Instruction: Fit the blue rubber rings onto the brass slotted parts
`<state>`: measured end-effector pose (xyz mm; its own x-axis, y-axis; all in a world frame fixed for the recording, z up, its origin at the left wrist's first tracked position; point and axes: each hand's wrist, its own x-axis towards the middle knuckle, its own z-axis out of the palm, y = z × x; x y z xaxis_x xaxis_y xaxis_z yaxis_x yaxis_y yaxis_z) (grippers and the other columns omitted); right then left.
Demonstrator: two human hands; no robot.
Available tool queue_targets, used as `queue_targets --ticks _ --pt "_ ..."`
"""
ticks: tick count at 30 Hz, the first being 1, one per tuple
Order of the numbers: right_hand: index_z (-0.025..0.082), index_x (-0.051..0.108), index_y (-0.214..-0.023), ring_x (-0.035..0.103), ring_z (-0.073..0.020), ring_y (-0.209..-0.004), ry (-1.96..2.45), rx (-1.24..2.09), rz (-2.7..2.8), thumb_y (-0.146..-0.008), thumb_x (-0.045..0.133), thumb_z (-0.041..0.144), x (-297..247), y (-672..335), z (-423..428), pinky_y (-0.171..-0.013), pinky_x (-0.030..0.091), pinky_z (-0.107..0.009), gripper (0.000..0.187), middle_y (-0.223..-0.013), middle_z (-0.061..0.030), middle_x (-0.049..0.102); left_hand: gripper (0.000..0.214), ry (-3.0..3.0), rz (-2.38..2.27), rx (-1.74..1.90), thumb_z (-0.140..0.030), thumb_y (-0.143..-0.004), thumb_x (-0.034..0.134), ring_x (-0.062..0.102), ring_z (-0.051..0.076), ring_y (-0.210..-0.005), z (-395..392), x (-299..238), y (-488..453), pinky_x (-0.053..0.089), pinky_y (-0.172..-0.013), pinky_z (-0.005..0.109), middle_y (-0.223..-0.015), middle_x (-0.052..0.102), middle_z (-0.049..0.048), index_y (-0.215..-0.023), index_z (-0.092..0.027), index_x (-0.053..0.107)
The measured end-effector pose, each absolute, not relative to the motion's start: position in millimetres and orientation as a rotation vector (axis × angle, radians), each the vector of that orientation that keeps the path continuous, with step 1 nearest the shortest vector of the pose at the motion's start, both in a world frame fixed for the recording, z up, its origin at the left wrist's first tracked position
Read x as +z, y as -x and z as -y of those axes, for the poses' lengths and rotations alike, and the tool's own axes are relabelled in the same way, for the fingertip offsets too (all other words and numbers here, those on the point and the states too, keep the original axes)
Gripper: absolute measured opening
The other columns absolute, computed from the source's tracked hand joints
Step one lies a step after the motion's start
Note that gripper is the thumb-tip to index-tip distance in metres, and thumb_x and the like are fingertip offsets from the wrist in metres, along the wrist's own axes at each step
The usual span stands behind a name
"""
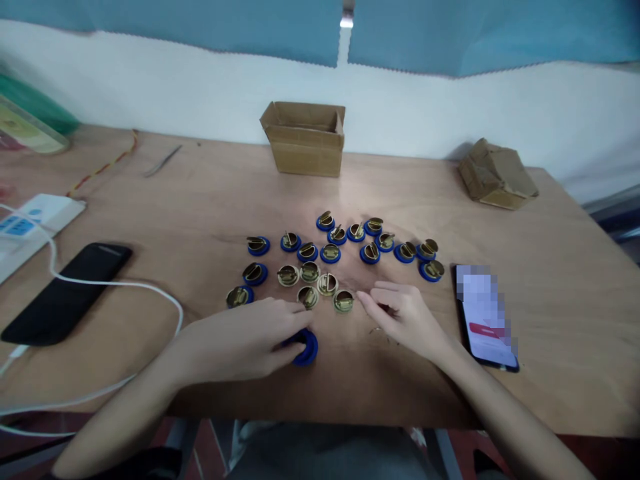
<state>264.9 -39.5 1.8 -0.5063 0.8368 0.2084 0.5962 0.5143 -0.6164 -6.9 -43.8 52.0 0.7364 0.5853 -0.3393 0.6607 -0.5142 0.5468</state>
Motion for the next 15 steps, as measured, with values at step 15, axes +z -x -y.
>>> queue_targets --ticks 15 --pt "0.021 0.038 -0.056 0.040 -0.0109 -0.052 1.163 0.640 2.284 -0.105 0.049 0.027 -1.2 -266.4 38.5 -0.053 0.028 -0.029 0.050 -0.058 0.0028 0.043 0.033 -2.364 -1.428 -0.454 -0.034 -0.093 0.062 0.074 0.031 -0.072 91.0 33.0 -38.6 0.050 -0.050 0.031 -0.097 0.072 0.0199 -0.114 -0.009 0.062"
